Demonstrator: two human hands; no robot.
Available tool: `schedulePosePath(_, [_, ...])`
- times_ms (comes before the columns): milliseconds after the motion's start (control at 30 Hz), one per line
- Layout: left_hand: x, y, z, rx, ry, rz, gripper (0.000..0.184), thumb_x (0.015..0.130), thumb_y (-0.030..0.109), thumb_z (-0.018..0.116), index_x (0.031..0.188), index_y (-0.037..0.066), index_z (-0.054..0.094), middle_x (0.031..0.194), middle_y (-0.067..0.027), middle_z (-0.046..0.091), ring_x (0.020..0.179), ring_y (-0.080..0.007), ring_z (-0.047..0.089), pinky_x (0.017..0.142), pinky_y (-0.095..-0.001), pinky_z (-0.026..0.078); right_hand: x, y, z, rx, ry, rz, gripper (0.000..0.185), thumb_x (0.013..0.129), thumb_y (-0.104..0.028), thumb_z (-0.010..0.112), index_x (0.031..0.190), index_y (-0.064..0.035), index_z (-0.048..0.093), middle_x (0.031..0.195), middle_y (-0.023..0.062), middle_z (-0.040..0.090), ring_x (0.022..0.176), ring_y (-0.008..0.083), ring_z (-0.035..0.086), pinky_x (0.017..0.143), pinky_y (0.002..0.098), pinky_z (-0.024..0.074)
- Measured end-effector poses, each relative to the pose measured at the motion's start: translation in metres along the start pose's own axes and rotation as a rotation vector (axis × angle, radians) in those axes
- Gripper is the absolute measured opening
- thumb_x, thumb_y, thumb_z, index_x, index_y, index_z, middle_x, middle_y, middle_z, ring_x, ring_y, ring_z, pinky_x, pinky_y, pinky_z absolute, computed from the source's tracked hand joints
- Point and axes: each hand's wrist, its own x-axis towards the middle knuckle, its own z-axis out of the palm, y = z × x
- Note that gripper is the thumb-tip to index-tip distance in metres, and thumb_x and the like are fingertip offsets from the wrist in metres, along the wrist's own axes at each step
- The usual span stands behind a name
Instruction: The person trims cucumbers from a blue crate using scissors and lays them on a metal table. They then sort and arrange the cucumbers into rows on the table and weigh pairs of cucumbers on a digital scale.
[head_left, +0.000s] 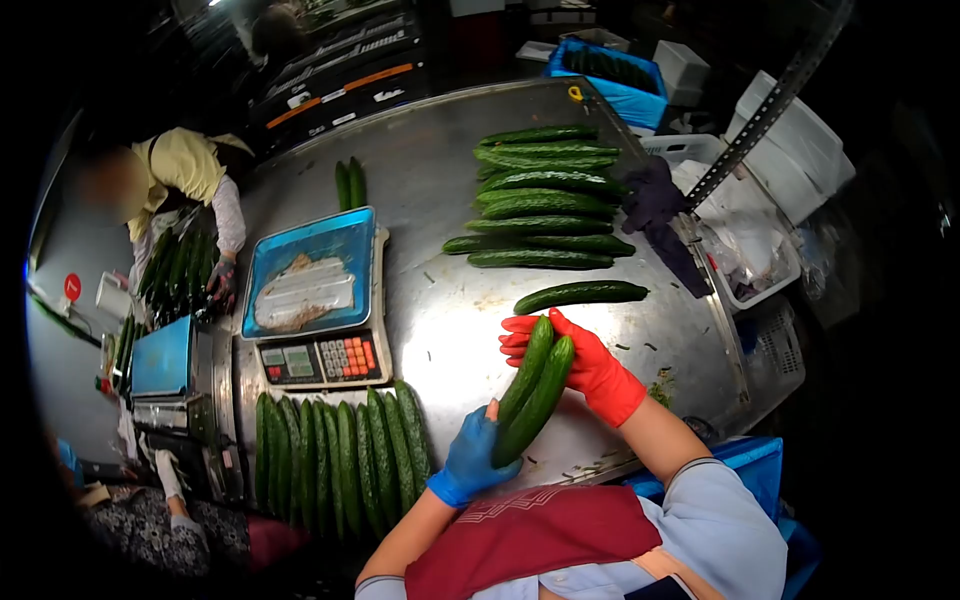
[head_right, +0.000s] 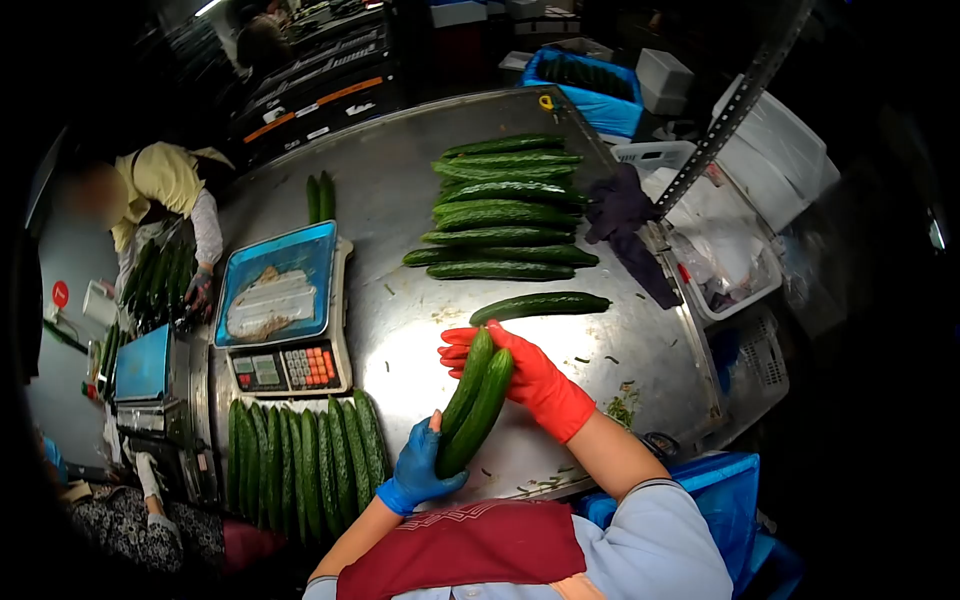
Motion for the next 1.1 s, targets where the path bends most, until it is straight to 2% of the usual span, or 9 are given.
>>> schedulePosePath(367, [-0.003,0.006,-0.001,0.138,0.046,0.162,0.107,0.062,0.025,0.079,0.146,-0.004,0.019,0.117,-0.0251,0.049,0.1,-0.039,0.053,0.082,-0.0425,0.048,-0.003,-0.024,-0.009,-0.232,0.115,-0.264,0.039,0.098,-0.032,0.049,0.107,0.0041,0.062,0.111,0.0194,0.064,0.105,0.0272,0.061,0.094,0.0403,0.048])
schedulePosePath(467, [-0.005,0.013,0.0,0.081,0.067,0.069,0.098,0.064,0.024,0.077,0.143,-0.003,0.026,0.117,-0.0252,0.05,0.098,-0.0404,0.053,0.082,-0.0431,0.047,-0.001,-0.023,-0.017,-0.186,0.203,-0.344,0.038,0.099,-0.031,0.047,0.104,0.0024,0.063,0.105,0.0163,0.066,0.1,0.0254,0.063,0.091,0.0393,0.0486])
schedulePosePath(733, [-0.029,0.014,0.008,-0.057,0.137,-0.508,0.102,0.068,0.027,0.075,0.144,-0.008,0.018,0.109,-0.0213,0.047,0.1,-0.0351,0.051,0.086,-0.0401,0.045,-0.024,0.015,-0.046,-0.584,0.46,-0.098,0.046,0.095,-0.043,0.051,0.091,0.0001,0.067,0.091,0.0102,0.068,0.085,0.0182,0.064,0.077,0.0299,0.0499])
schedulePosePath(833, [-0.052,0.003,0.015,0.06,0.094,-0.645,0.105,0.067,0.032,0.076,0.144,-0.008,0.017,0.108,-0.0219,0.046,0.096,-0.0361,0.051,0.084,-0.0419,0.045,-0.03,0.003,-0.064,-0.954,0.572,-0.117,0.039,0.095,-0.036,0.054,0.09,-0.0004,0.068,0.086,0.0088,0.069,0.078,0.0141,0.063,0.067,0.0272,0.0481])
schedulePosePath(900, [-0.06,0.004,0.019,0.223,0.022,-0.689,0.107,0.067,0.035,0.077,0.144,-0.009,0.017,0.107,-0.0229,0.046,0.095,-0.0367,0.05,0.083,-0.0426,0.045,-0.025,-0.026,-0.069,-1.353,0.591,-0.531,0.019,0.088,-0.017,0.059,0.093,-0.0013,0.069,0.086,0.0107,0.069,0.075,0.0134,0.063,0.06,0.0267,0.0476])
schedulePosePath(933, [-0.061,0.006,0.022,0.333,-0.02,-0.701,0.108,0.066,0.038,0.077,0.143,-0.011,0.018,0.105,-0.0237,0.046,0.096,-0.0373,0.049,0.082,-0.0432,0.045,-0.017,-0.034,-0.092,-1.483,0.602,-0.76,0.018,0.085,-0.013,0.06,0.096,-0.0019,0.068,0.092,0.0114,0.069,0.078,0.0208,0.065,0.068,0.0287,0.0507])
schedulePosePath(967, [-0.062,0.009,0.024,0.367,-0.044,-0.716,0.108,0.066,0.038,0.076,0.142,-0.011,0.017,0.105,-0.0239,0.046,0.096,-0.0373,0.049,0.081,-0.0434,0.045,-0.015,-0.048,-0.114,-1.788,0.625,-0.785,0.028,0.083,-0.014,0.06,0.11,-0.0045,0.064,0.103,0.0124,0.067,0.094,0.0295,0.064,0.081,0.0359,0.0505])
schedulePosePath(1033, [-0.062,0.016,0.025,0.433,-0.085,-0.74,0.108,0.067,0.039,0.076,0.142,-0.012,0.017,0.106,-0.0243,0.046,0.096,-0.0374,0.048,0.081,-0.0438,0.045,-0.017,-0.064,-0.114,-2.39,0.794,-0.639,0.036,0.08,-0.016,0.063,0.116,-0.0076,0.06,0.104,0.0133,0.065,0.096,0.0321,0.061,0.082,0.0403,0.0497])
schedulePosePath(1100, [-0.062,0.024,0.022,0.397,-0.166,-0.835,0.11,0.069,0.041,0.075,0.143,-0.012,0.012,0.118,-0.0271,0.042,0.105,-0.0395,0.046,0.085,-0.0446,0.045,-0.015,-0.063,-0.136,-2.265,0.639,-0.329,0.038,0.079,-0.019,0.063,0.116,-0.0097,0.058,0.098,0.0133,0.064,0.093,0.0348,0.06,0.08,0.043,0.0488])
